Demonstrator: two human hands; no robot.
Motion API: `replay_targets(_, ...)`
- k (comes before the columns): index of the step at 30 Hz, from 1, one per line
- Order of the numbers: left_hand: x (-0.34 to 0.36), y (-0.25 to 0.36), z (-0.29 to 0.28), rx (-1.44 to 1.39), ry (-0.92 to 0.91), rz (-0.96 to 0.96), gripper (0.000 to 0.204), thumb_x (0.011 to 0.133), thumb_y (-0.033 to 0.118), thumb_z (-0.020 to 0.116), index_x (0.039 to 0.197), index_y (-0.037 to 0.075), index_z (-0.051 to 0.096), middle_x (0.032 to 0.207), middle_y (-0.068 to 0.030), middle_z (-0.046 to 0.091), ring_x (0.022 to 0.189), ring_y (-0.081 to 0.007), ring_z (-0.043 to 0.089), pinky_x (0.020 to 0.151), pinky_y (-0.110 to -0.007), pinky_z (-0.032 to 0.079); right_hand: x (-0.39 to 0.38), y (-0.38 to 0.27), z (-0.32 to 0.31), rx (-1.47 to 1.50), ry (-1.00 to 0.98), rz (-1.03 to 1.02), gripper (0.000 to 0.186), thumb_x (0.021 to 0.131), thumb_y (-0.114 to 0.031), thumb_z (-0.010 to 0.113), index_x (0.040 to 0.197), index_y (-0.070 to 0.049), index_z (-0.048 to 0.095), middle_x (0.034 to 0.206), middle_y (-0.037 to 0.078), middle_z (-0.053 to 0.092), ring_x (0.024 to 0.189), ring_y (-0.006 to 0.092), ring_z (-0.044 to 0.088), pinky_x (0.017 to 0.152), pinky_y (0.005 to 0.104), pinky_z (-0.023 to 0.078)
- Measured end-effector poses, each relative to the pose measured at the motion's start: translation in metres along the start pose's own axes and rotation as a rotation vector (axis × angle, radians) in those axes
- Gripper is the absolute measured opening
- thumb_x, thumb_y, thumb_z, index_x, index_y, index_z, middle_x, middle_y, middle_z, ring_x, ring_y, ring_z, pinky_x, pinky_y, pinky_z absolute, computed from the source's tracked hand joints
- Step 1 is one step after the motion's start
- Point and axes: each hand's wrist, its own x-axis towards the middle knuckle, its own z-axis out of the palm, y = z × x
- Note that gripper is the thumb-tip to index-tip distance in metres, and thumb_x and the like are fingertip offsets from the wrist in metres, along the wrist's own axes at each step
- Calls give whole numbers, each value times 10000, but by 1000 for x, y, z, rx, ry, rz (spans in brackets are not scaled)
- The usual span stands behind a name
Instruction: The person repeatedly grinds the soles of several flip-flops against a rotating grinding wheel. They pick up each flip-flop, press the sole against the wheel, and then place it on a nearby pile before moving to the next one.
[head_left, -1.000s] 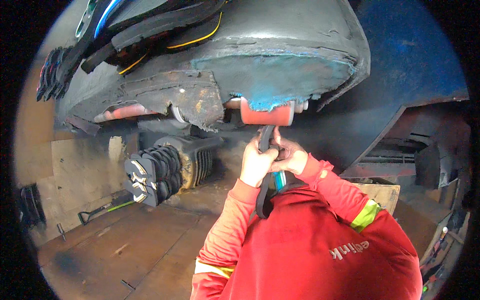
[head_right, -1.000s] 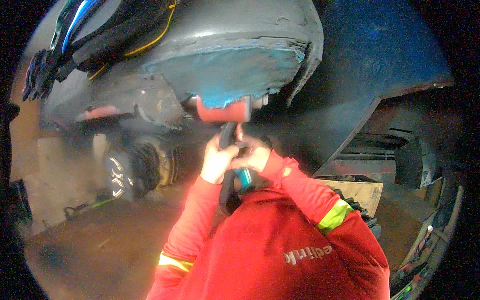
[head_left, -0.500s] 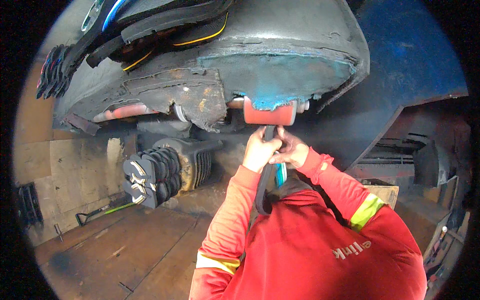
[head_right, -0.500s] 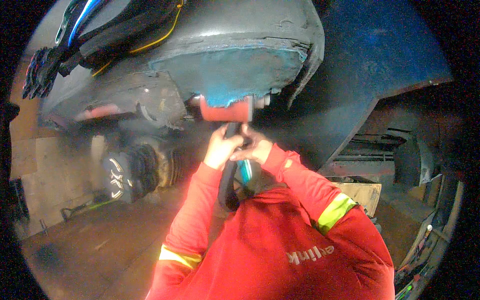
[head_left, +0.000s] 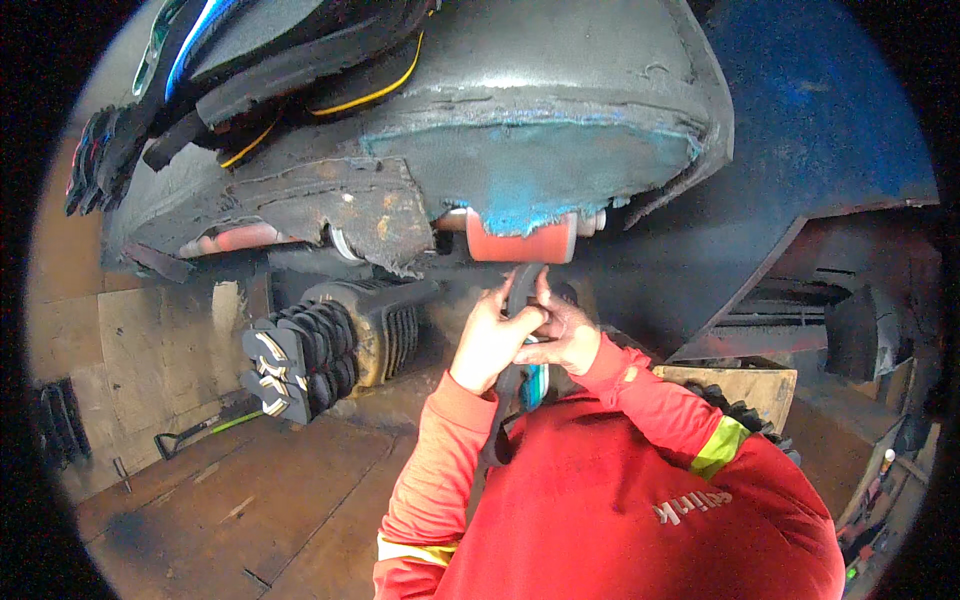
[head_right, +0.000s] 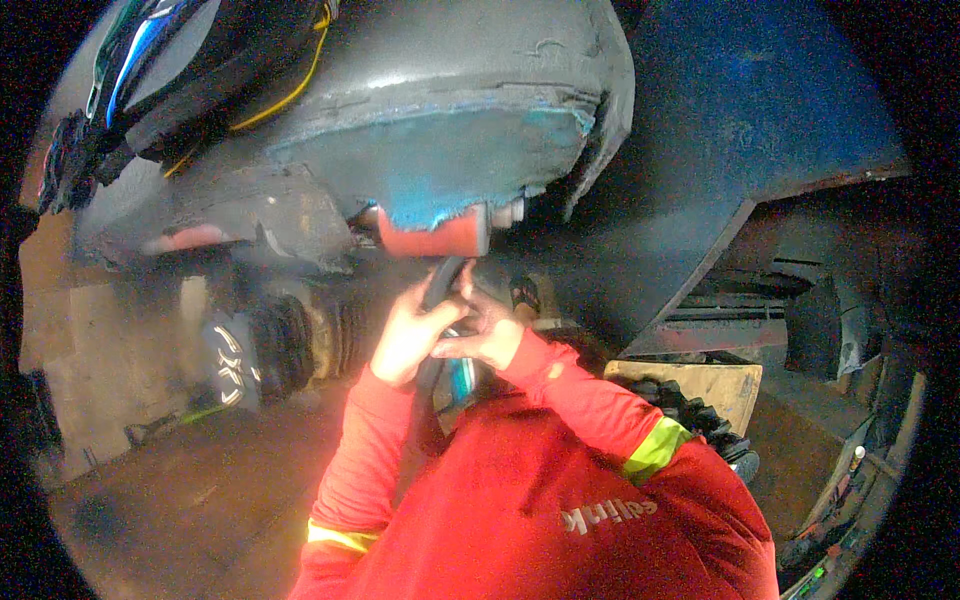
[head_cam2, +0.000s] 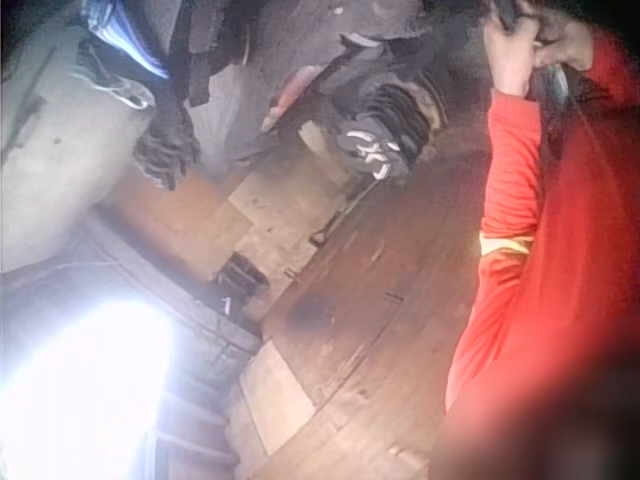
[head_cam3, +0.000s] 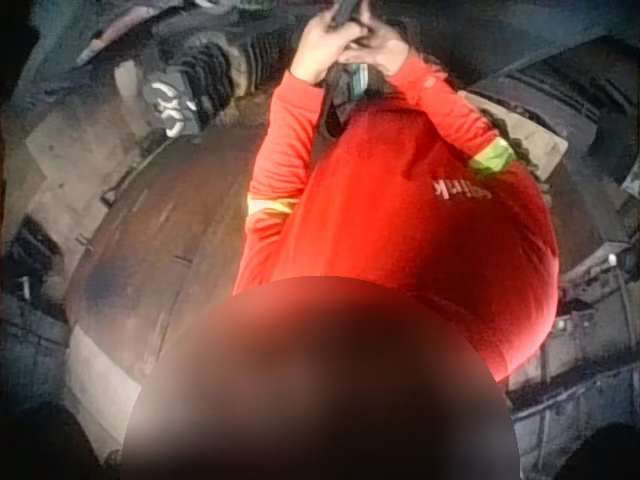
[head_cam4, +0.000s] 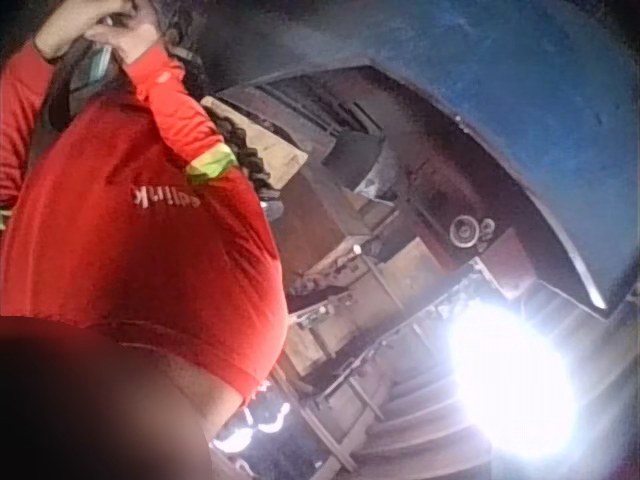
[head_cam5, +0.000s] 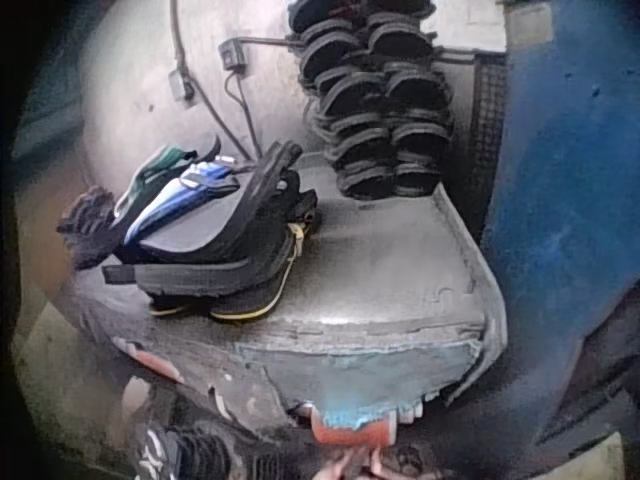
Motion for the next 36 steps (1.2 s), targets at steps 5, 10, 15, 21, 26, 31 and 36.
replay_targets(5, 45, -24, 6, -53, 68, -95, 435, 827, 113, 704, 1222, -49, 620, 975, -72, 684, 826, -155, 659, 716, -288, 543, 21, -18, -38, -86, 124, 21, 674, 755, 80, 833, 1344, -39, 528, 1306, 103, 602, 1184, 251, 629, 1021, 413, 556)
replay_targets(10, 23, -59, 4, -95, 117, -64, 497, 848, -33, 610, 1342, 19, 593, 1186, -32, 661, 1011, -138, 642, 875, -289, 521, 11, -23, -29, -332, 28, 231, 997, 803, -6, 814, 1593, -40, 206, 1511, 136, 436, 1380, 261, 460, 1130, 403, 434)
replay_targets(15, -9, -60, 15, -319, 129, 119, 563, 909, 26, 647, 1459, 10, 525, 1299, -41, 666, 1169, -148, 615, 1009, -274, 467, -8, -16, 1, -1325, 129, -373, 1031, 707, -223, 846, 1552, -1, 299, 1549, 236, 390, 1452, 380, 374, 1156, 428, 380)
replay_targets(21, 2, -31, 9, 544, 386, 201, 390, 929, 248, 729, 1198, -32, 697, 984, -156, 729, 878, -215, 712, 785, -338, 538, -5, -8, 10, -1037, 223, 107, 997, 723, -181, 882, 1543, -9, 341, 1532, 198, 451, 1422, 327, 444, 1155, 425, 395)
replay_targets(26, 2, -12, 3, 479, 329, 109, 454, 897, 357, 751, 992, -86, 713, 760, -239, 707, 739, -279, 748, 656, -402, 556, -3, -8, 10, -244, 37, 108, 949, 756, 44, 832, 1554, -102, 341, 1452, 121, 528, 1351, 261, 514, 1113, 458, 458)
replay_targets(31, 24, -19, 15, 419, 364, 95, 427, 891, 343, 749, 972, -74, 700, 866, -271, 717, 833, -360, 748, 731, -439, 559, 4, -15, -11, -320, 103, 169, 867, 753, 19, 842, 1490, -69, 395, 1383, 119, 571, 1281, 264, 563, 1074, 430, 492)
replay_targets(36, 35, -37, 20, 634, 446, 184, 534, 919, 424, 713, 995, -104, 680, 874, -333, 684, 846, -475, 705, 726, -498, 546, 16, -15, -45, -445, 56, 88, 827, 711, -110, 888, 1426, -31, 479, 1292, 127, 637, 1202, 248, 614, 1040, 412, 500)
